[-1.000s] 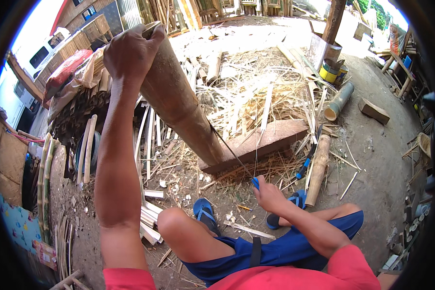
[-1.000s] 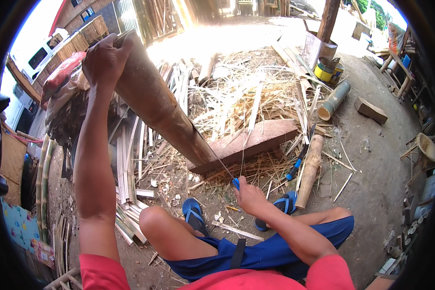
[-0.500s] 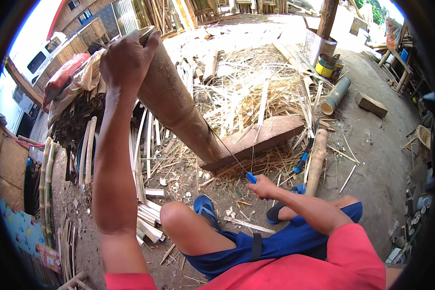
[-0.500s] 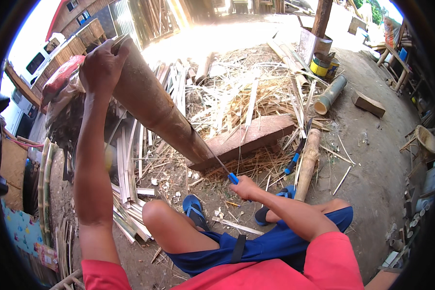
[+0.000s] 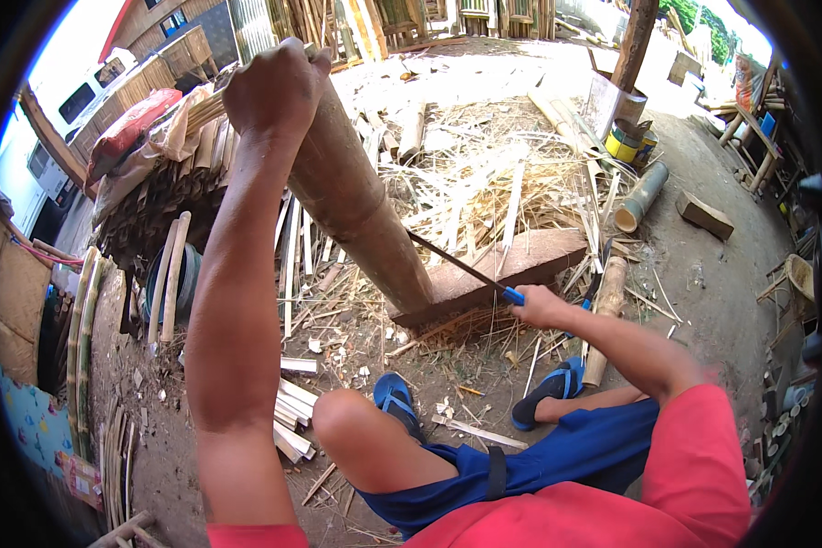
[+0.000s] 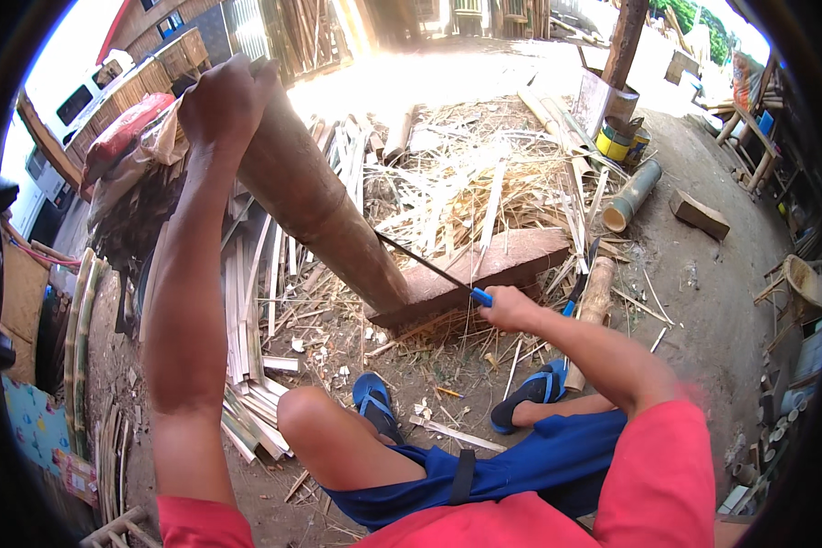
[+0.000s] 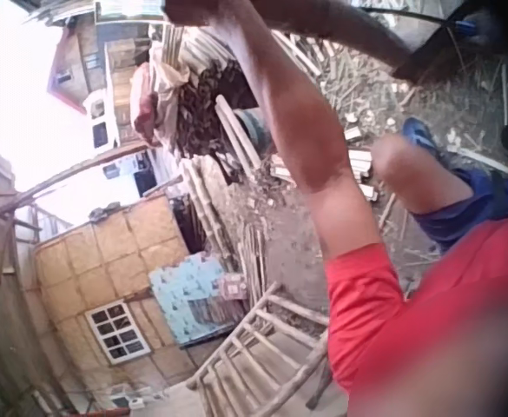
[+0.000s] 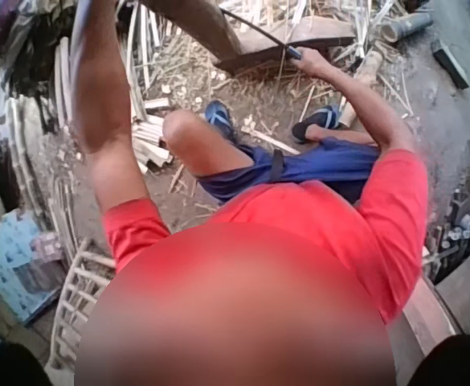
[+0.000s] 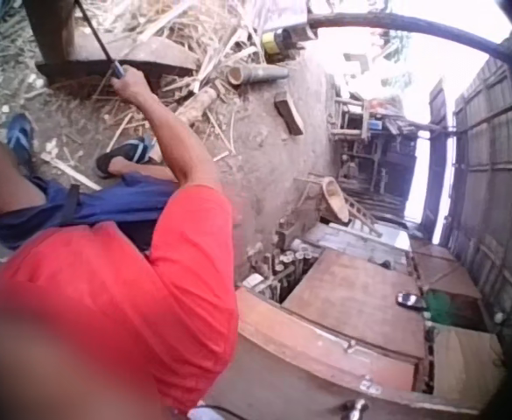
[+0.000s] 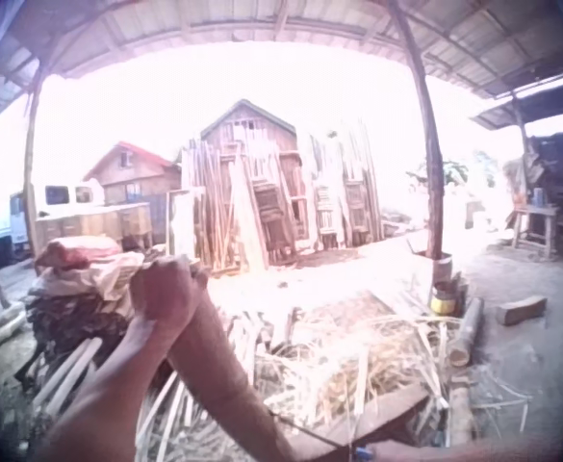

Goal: The person sits on the ground and uses a knife to split a thin bamboo strip into smaller pieces. They then pick up a larger bamboo pole and split it lengthwise into strips.

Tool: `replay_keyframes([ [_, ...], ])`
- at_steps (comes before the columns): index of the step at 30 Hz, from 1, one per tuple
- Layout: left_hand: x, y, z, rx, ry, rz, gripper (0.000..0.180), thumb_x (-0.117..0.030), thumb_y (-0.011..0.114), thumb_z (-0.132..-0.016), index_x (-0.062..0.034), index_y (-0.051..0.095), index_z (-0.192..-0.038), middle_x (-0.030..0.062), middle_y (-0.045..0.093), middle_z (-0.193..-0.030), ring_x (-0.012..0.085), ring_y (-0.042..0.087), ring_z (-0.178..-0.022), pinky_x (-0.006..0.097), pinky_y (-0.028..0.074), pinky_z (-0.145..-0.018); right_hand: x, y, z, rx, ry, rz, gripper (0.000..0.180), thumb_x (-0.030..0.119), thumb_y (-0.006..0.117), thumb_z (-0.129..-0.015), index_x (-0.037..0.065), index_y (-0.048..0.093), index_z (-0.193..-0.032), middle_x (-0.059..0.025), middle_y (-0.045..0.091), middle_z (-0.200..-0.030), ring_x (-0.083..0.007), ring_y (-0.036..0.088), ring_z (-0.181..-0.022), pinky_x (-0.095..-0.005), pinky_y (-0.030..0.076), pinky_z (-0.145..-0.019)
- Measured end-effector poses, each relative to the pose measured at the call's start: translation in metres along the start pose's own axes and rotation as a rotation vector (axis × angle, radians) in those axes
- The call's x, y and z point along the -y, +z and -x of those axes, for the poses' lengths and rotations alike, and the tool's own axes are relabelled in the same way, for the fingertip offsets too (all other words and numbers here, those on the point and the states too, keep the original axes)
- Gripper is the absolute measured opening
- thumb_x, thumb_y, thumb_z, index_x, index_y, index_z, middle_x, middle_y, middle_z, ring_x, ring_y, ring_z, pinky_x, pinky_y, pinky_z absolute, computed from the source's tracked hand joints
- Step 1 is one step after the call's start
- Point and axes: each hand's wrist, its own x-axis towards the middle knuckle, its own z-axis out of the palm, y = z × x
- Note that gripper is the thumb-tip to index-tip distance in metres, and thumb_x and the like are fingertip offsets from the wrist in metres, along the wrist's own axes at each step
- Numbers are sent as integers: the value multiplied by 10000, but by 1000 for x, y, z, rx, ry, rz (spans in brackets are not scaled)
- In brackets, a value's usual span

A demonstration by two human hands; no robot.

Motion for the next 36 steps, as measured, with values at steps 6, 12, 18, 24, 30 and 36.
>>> replay_keyframes([
  [6,77,7,20,-62,-114,129,440,-543,568,-906,-130,720,-894,136,719,-824,360,698,-810,463,538,-746,26,115,44,-213,-201,-121,382,300,531,-1009,64,367,-1261,-301,666,-962,-525,646,-844,-614,496,-728],
  [12,100,21,19,-53,-112,362,446,-543,603,-905,-121,746,-902,130,711,-789,342,693,-777,426,525,-755,27,193,1,-308,-86,-317,370,308,569,-982,64,425,-1220,-283,675,-982,-518,642,-890,-580,503,-760],
  [18,116,47,15,-46,-222,294,536,-610,612,-899,-90,725,-837,106,677,-719,270,686,-732,375,511,-757,2,210,-61,-305,-91,-285,291,316,635,-937,84,495,-1045,-253,671,-800,-499,639,-809,-583,485,-705],
  [24,77,62,-11,5,-186,418,541,-606,635,-884,-82,677,-755,94,619,-646,231,632,-653,365,493,-706,13,231,-76,-395,56,-335,303,368,636,-929,88,525,-960,-243,657,-749,-488,637,-791,-546,490,-684],
  [30,52,81,11,-368,124,448,601,-466,688,-930,-47,541,-1335,205,516,-1318,304,496,-1250,391,388,-1067,46,242,-9,-280,-10,-683,388,419,603,-959,44,550,-1044,-241,653,-801,-489,639,-819,-533,483,-721],
  [36,-69,43,306,491,-970,924,501,-350,503,-1039,46,482,-1347,198,472,-1278,311,467,-1226,414,355,-1070,53,242,-1,-316,8,-850,446,465,489,-1027,18,491,-1038,-211,627,-775,-427,633,-737,-510,467,-685],
])
